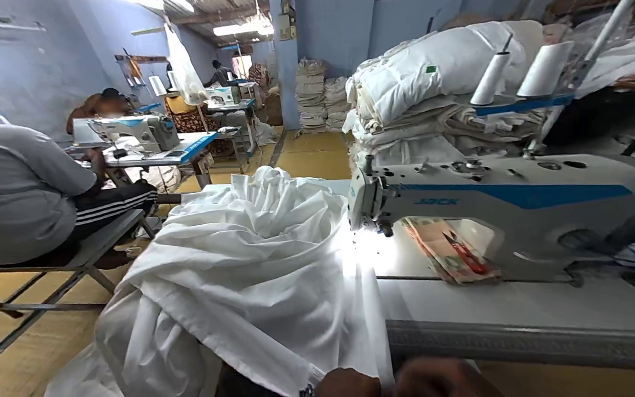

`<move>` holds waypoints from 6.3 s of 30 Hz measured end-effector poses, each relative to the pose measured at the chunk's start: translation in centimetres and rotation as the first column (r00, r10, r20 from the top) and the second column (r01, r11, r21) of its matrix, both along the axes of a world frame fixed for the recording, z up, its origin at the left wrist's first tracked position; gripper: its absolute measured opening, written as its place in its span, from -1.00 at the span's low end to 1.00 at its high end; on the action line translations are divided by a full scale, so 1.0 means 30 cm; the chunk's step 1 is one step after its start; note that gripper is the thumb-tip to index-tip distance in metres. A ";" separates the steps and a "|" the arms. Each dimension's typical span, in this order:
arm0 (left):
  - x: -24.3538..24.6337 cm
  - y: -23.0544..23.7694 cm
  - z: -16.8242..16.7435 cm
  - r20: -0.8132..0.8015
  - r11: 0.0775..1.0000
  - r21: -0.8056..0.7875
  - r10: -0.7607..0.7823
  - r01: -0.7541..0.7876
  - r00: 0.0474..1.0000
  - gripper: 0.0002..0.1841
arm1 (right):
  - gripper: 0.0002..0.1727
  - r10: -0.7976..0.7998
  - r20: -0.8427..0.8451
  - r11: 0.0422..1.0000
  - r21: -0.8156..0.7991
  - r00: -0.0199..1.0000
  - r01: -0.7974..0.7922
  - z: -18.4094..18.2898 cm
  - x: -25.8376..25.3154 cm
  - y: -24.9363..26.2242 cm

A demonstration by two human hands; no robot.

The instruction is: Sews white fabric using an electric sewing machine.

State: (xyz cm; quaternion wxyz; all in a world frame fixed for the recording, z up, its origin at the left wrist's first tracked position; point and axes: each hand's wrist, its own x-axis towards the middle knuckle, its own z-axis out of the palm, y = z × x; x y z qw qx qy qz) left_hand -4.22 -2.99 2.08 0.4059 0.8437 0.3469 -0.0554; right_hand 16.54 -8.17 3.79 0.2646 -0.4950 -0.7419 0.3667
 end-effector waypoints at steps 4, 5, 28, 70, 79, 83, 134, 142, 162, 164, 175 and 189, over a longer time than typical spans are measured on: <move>0.079 -0.014 0.047 -0.195 0.991 0.026 -0.124 0.132 0.973 -0.51 | -0.31 -0.351 0.301 0.926 -0.031 0.887 0.377 -0.056 -0.047 0.121; 0.094 -0.013 0.055 -0.221 0.987 0.023 -0.148 0.157 0.964 -0.51 | -0.28 -0.358 0.371 0.915 -0.043 0.857 0.402 -0.062 -0.070 0.141; -0.042 0.000 -0.015 0.136 0.917 0.315 -0.300 0.246 0.944 -0.78 | -0.56 -0.544 0.430 0.839 0.281 0.721 0.465 -0.045 -0.132 0.180; 0.043 0.152 -0.227 0.461 0.689 0.626 0.049 -0.364 0.886 -0.75 | -0.66 -0.564 0.087 0.661 0.643 0.821 0.386 -0.311 -0.074 0.085; 0.032 0.152 -0.254 0.549 0.719 0.559 0.051 -0.412 0.834 -0.81 | -0.66 -0.385 -0.058 0.777 0.518 0.921 0.357 -0.240 -0.019 0.132; 0.051 0.145 -0.258 0.520 0.704 0.602 0.014 -0.377 0.854 -0.79 | -0.58 -0.542 0.304 0.823 0.377 0.783 0.424 -0.125 -0.066 0.245; 0.030 0.316 -0.179 0.234 0.438 0.871 0.022 -0.220 0.972 -0.66 | -0.59 -0.502 -0.044 0.666 0.617 0.863 0.419 -0.342 0.000 0.334; 0.111 0.329 -0.140 0.267 0.443 0.843 0.145 -0.304 0.953 -0.73 | -0.79 -0.565 0.125 0.597 0.744 0.815 0.300 -0.324 -0.007 0.359; 0.132 0.342 -0.211 0.713 0.643 0.407 0.220 -0.648 0.666 -0.89 | -0.77 -0.484 -0.151 0.567 0.696 0.862 0.440 -0.320 0.000 0.373; 0.133 0.344 -0.210 0.721 0.666 0.390 0.208 -0.635 0.661 -0.85 | -0.74 -0.471 -0.185 0.580 0.672 0.863 0.460 -0.323 -0.003 0.374; 0.078 0.351 -0.202 0.407 0.502 0.794 -0.017 -0.344 0.913 -0.81 | -0.79 -0.503 0.015 0.572 0.755 0.864 0.320 -0.313 0.050 0.367; 0.056 0.365 -0.187 0.266 0.592 0.794 -0.135 -0.138 0.955 -0.79 | -0.70 -0.552 0.212 0.549 0.820 0.807 0.161 -0.318 -0.007 0.355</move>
